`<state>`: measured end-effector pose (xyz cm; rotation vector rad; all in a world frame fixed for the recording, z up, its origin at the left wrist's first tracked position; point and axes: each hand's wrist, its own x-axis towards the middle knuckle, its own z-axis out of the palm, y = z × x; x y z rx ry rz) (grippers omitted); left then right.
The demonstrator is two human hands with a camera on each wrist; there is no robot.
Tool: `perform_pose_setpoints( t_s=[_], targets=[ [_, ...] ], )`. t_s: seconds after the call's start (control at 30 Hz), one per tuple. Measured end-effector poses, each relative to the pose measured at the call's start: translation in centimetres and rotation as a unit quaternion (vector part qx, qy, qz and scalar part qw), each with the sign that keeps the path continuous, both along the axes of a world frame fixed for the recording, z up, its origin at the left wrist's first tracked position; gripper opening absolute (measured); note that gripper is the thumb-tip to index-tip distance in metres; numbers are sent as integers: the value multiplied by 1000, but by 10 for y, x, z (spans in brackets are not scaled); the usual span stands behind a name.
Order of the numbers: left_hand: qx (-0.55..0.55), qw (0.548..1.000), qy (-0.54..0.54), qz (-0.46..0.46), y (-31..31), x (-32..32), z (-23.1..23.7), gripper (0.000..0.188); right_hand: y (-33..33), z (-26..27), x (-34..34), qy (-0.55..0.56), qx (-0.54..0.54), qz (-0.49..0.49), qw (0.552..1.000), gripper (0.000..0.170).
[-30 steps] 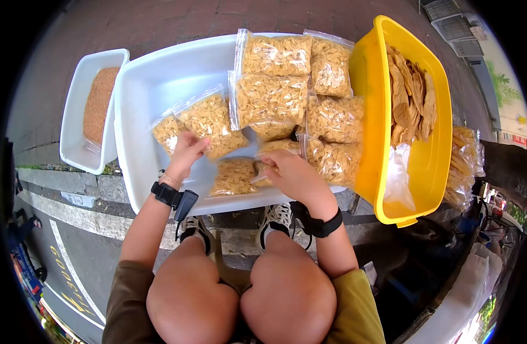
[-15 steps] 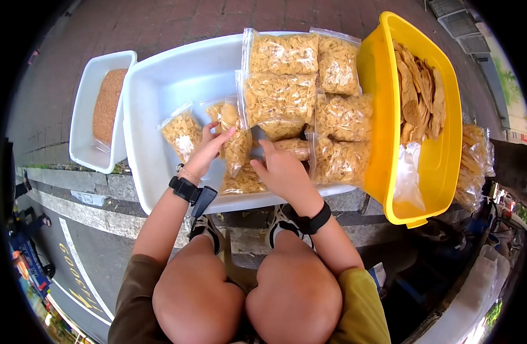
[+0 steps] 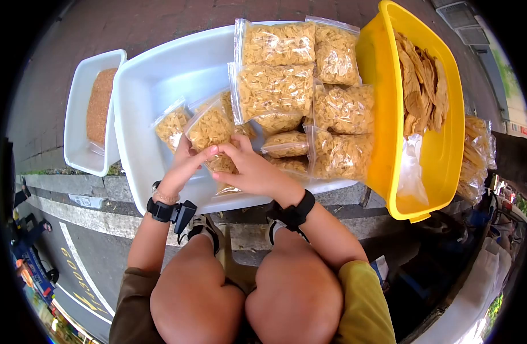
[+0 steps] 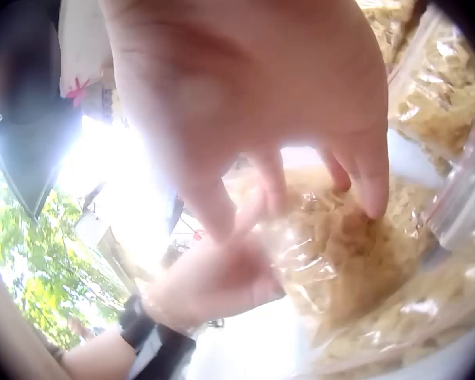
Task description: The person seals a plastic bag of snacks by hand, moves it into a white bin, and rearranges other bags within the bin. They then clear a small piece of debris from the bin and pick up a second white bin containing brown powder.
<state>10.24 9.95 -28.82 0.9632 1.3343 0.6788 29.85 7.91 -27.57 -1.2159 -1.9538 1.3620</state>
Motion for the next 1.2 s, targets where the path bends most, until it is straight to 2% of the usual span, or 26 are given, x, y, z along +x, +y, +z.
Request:
perform_pose_setpoints(
  t_s=[0.03,0.1,0.13,0.2,0.23,0.3,0.33,0.43,0.47,0.5,0.53,0.57,0.6,0.63,0.7,0.77,0.87,0.97,1.03,1.1,1.2],
  targets=[
    [1,1000,-2,-1,3,-3,5,62,2,7,3,-2,1,-1,1000,53],
    [5,998,-49,-34,7,-10,10,44,8,24,10,30,-67,46,996,57],
    [5,998,-50,-34,6,-11,8,44,6,27,12,29,-68,46,996,57],
    [67,997,-45,-14,6,-9,9,29,-2,36,15,-77,90,47,992,75],
    [67,997,-47,-17,5,-9,15,29,-5,42,15,-79,90,45,992,75],
    [5,999,-39,-23,2,-12,36,24,-8,58,14,-105,184,-65,975,96],
    [17,998,-59,-33,0,-5,49,27,-9,63,12,-12,129,-108,986,107],
    [55,988,-122,-81,-1,15,69,34,-12,72,20,22,77,-122,989,106],
    [14,980,-98,-173,0,2,52,54,-12,71,26,1,100,-117,988,100],
    [15,981,-95,-171,-3,2,49,54,-14,67,35,4,101,-114,988,100],
    [107,950,-23,-291,-4,2,48,65,-16,62,46,2,69,-123,990,98],
    [197,893,51,-403,-7,2,44,76,-18,55,58,0,38,-130,991,95],
    [191,857,111,-466,-16,-7,20,84,-22,44,71,2,40,-129,991,95],
    [190,856,113,-467,-19,-8,11,84,-28,34,82,21,12,-162,986,92],
    [-22,861,127,-492,-24,-8,-4,82,-37,31,99,39,-18,-196,980,90],
    [-11,868,106,-484,-26,-17,-14,79,-43,40,108,-154,69,-196,966,87],
    [-41,874,80,-477,-17,-18,-12,77,-46,42,101,-169,93,-191,963,82],
    [-9,868,44,-494,-15,-21,-29,79,-48,42,95,-201,117,-212,949,81],
    [186,842,111,-494,-18,-20,-57,82,-49,46,91,-231,138,-227,936,81],
    [211,833,145,-490,-15,-10,-57,80,-49,57,87,-401,131,-207,883,83],
    [236,813,177,-502,-12,4,-48,74,-51,55,96,-401,155,-216,876,84]
  ],
)
